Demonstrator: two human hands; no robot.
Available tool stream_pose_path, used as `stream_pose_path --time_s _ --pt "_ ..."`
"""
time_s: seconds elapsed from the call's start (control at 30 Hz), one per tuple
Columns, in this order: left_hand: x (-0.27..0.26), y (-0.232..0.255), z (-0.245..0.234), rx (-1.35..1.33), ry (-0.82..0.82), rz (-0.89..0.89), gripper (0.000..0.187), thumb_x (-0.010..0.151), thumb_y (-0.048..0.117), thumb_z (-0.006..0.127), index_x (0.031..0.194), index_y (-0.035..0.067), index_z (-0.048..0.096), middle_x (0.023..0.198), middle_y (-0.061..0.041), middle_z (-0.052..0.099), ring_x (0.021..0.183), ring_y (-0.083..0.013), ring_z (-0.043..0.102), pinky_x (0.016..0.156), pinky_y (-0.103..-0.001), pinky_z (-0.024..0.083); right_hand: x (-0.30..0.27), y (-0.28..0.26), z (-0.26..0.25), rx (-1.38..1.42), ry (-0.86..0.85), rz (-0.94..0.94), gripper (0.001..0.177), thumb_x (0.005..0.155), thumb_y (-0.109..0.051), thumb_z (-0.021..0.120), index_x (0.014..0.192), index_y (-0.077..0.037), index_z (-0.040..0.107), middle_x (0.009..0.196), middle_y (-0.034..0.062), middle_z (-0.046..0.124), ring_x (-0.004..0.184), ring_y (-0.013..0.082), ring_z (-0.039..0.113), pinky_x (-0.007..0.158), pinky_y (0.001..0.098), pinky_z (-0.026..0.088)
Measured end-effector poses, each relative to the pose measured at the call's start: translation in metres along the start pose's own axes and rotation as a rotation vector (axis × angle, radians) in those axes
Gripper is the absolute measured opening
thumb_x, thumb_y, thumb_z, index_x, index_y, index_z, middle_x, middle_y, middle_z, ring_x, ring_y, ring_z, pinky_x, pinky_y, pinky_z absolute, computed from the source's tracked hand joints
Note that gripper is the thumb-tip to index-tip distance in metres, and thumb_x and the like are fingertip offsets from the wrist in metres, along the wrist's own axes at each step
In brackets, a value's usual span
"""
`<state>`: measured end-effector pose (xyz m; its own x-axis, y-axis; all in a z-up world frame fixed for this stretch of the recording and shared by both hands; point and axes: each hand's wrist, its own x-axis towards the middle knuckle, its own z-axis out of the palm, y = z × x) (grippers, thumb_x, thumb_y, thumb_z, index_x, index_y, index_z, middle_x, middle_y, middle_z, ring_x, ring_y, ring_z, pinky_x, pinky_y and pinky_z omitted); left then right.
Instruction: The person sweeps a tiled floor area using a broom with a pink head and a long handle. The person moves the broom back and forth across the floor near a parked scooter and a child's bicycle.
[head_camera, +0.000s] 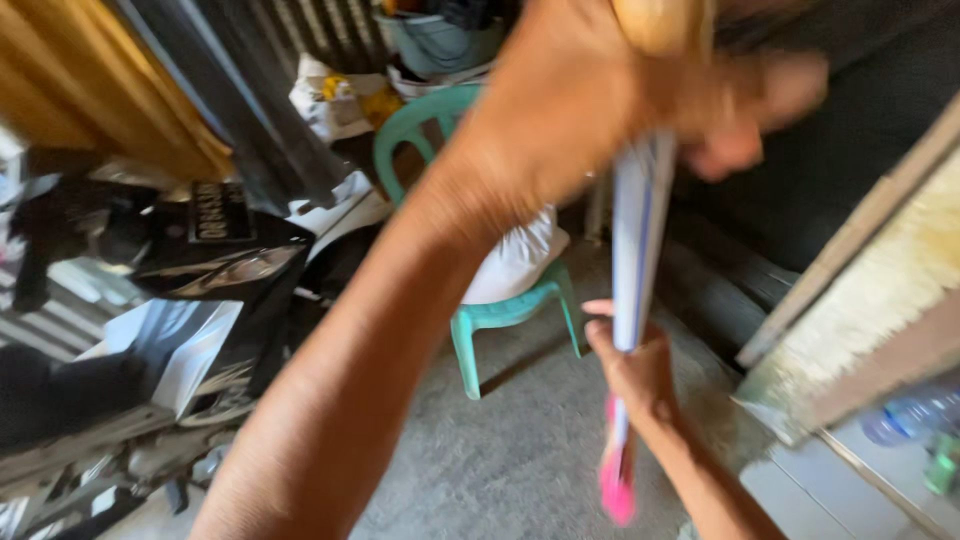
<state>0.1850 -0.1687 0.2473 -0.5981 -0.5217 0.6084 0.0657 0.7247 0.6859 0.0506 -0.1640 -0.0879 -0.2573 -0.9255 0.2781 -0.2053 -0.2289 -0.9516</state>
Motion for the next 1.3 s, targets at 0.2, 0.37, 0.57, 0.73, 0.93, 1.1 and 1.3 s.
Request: stream_pose_path --time_s 0.2,0.37,0.57,0.73,0.93,1.1,1.3 --pt "-0.006 -0.014 0.021 0.025 0.068 -0.136 0.025 0.088 0.033 0.073 0.091 0.008 0.077 0.079 0.0 0.08 0.044 -0.0113 0.069 0.046 -0.032 0.06 -0.05 0.002 0.061 0.308 -0.76 0.233 0.022 0.09 -0.01 0.062 0.109 -0.011 0.072 0.061 -0.0038 0.054 0.054 0.0058 0.052 0.051 0.0262 0.046" --pt "0.005 -0.046 0.073 0.17 0.053 -0.513 0.031 0.083 0.037 0.083 0.083 0.006 0.078 0.062 -0.004 0.073 0.05 -0.0095 0.071 0.049 -0.026 0.06 -0.016 0.082 0.034 0.241 -0.93 0.132 0.014 0.094 -0.013 0.062 0.104 -0.006 0.07 0.068 -0.0006 0.058 0.061 0.0094 0.053 0.056 0.0292 0.046" --pt "-0.006 -0.108 0.093 0.081 0.308 -0.262 0.032 0.085 0.037 0.082 0.102 0.01 0.077 0.087 0.0 0.077 0.086 -0.0087 0.074 0.078 -0.024 0.064 0.148 0.181 -0.052 -0.153 -0.862 -0.218 0.018 0.091 -0.013 0.066 0.105 -0.007 0.076 0.088 0.001 0.072 0.081 0.0113 0.066 0.074 0.0291 0.054" --pt "-0.016 -0.13 0.108 0.118 0.25 -0.381 0.037 0.082 0.035 0.084 0.111 0.012 0.078 0.103 -0.001 0.078 0.096 -0.0121 0.074 0.088 -0.031 0.062 0.211 0.168 -0.077 -0.152 -0.6 -0.459 0.034 0.087 -0.015 0.07 0.117 0.001 0.065 0.105 0.0077 0.065 0.093 0.0151 0.059 0.075 0.0337 0.049" --pt "0.042 -0.091 0.035 0.359 0.319 -0.159 0.028 0.097 0.034 0.075 0.111 0.009 0.077 0.089 -0.004 0.08 0.067 -0.0077 0.079 0.065 -0.026 0.064 0.156 0.021 -0.074 -0.202 -0.811 -0.027 0.018 0.085 -0.017 0.069 0.099 -0.013 0.08 0.069 0.0029 0.07 0.058 0.0109 0.064 0.052 0.0282 0.054" --pt "0.071 -0.081 0.059 0.172 0.342 -0.165 0.026 0.092 0.035 0.078 0.093 0.009 0.072 0.068 -0.004 0.074 0.052 -0.0082 0.073 0.053 -0.025 0.062 0.057 0.022 -0.051 0.11 -1.194 0.151 0.017 0.091 -0.015 0.061 0.102 -0.01 0.075 0.07 -0.0006 0.065 0.06 0.0094 0.062 0.053 0.0275 0.055" --pt "0.055 -0.092 0.095 0.185 0.305 -0.376 0.032 0.084 0.04 0.078 0.077 0.009 0.074 0.066 -0.001 0.072 0.056 -0.0073 0.073 0.051 -0.022 0.062 0.075 0.088 -0.066 0.044 -1.184 0.068 0.016 0.089 -0.013 0.065 0.102 -0.01 0.074 0.07 -0.0005 0.063 0.062 0.0104 0.059 0.054 0.0277 0.048"
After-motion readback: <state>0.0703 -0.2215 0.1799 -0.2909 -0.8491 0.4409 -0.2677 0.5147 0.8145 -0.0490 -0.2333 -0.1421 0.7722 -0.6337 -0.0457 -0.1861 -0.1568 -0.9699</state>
